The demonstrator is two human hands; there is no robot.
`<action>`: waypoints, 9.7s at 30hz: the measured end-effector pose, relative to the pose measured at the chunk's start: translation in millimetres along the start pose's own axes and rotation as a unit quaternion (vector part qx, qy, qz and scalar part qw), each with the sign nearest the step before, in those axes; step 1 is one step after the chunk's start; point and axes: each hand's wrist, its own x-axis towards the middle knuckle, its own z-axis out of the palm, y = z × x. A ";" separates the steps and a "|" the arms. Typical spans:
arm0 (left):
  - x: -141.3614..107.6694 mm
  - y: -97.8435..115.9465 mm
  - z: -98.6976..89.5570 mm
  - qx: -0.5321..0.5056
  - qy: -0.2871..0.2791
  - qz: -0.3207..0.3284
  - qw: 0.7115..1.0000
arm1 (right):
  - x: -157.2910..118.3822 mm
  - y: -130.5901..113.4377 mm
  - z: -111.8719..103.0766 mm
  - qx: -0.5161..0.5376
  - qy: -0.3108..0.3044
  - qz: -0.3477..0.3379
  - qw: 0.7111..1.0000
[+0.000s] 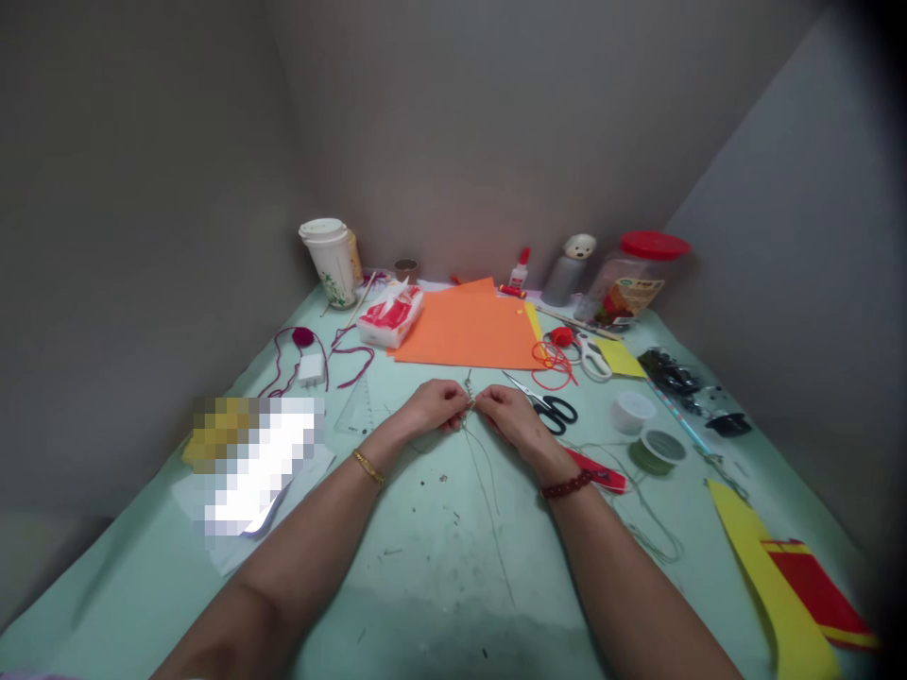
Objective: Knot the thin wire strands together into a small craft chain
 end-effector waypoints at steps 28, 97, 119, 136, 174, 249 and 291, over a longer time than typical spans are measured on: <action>-3.0 2.1 -2.6 -0.045 -0.059 -0.008 0.997 | -2.3 -9.7 -4.5 -0.174 0.175 -0.107 0.963; 1.5 1.0 9.0 -0.014 0.066 -0.013 0.998 | -8.4 -15.9 1.6 -0.061 0.150 -0.021 0.987; -11.3 18.4 9.7 -0.121 -0.117 -0.078 0.983 | -3.8 -14.9 3.6 0.027 -0.021 0.096 0.995; 3.3 1.7 12.6 0.021 0.090 -0.001 0.996 | -3.3 -10.1 5.9 0.035 -0.010 0.089 0.995; 0.7 0.7 4.6 0.066 0.029 0.017 0.997 | -3.2 -19.8 0.1 0.020 -0.017 0.064 0.998; -1.3 1.2 18.3 0.183 0.145 0.087 0.968 | 1.3 -1.4 6.9 -0.107 0.081 -0.068 0.989; -0.7 4.2 18.1 0.112 0.123 0.011 0.986 | -2.5 -1.6 1.4 -0.039 0.011 -0.049 0.998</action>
